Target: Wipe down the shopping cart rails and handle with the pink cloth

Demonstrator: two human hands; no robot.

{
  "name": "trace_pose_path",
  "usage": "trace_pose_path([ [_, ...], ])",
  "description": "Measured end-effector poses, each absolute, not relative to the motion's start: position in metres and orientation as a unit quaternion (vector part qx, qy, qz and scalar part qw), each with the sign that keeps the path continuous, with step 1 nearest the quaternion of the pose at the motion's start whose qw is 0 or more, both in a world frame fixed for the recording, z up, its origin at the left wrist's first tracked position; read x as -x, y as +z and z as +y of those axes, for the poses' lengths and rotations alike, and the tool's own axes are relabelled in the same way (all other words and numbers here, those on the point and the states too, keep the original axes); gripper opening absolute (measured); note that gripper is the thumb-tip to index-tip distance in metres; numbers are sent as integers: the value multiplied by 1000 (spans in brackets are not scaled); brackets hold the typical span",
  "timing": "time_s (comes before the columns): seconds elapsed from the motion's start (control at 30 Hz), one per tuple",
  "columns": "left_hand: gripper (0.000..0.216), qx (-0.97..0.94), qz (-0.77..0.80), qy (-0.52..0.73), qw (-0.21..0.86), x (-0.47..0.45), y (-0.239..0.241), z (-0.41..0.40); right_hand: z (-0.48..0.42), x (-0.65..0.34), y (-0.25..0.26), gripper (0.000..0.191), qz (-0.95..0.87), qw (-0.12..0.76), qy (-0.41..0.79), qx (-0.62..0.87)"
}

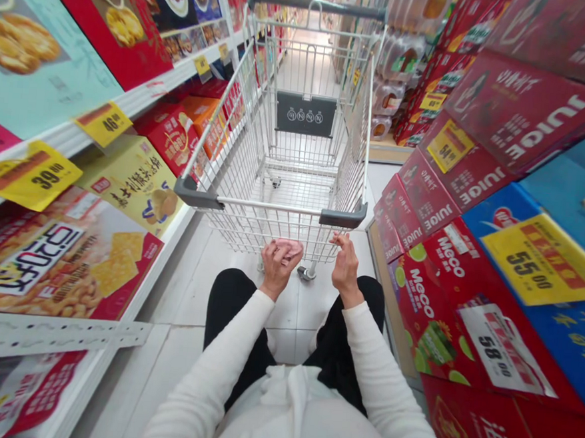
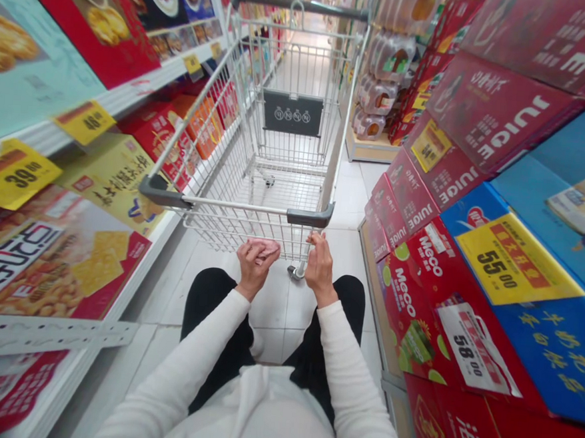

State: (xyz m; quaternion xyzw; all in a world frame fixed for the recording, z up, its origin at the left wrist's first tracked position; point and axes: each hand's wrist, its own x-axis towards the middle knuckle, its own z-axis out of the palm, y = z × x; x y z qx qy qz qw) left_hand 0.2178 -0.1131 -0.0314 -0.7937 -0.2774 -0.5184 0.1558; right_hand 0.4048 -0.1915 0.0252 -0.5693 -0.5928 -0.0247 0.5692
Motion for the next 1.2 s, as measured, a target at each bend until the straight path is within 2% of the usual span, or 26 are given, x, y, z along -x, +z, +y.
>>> trace_pose_path([
  [0.17, 15, 823, -303, -459, 140, -209, -53, -121, -193, -411, 25, 42, -598, 557, -30, 576],
  [0.37, 11, 755, -364, -521, 160, -213, -23, -106, -194, -418, 21, 42, -591, 556, -39, 584],
  [0.5, 14, 779, -306, -515, 188, -206, -30, -104, -194, -422, 18, 40, -588, 564, -54, 578],
  [0.67, 13, 807, -334, -470, 127, -197, -54, -120, -200, -402, 14, 40, -545, 543, -165, 617],
  [0.73, 11, 794, -366, -475, 103, -197, -51, -120, -204, -384, 9, 47, -513, 519, -228, 644],
  [0.8, 12, 774, -377, -500, 94, -197, -41, -115, -207, -365, 5, 49, -562, 469, -241, 637],
  [0.97, 12, 757, -356, -534, 119, -196, -24, -97, -200, -335, 4, 53, -635, 381, -186, 645],
  [1.2, 14, 788, -359, -490, 103, -180, -56, -106, -188, -331, 15, 67, -637, 312, -148, 689],
])
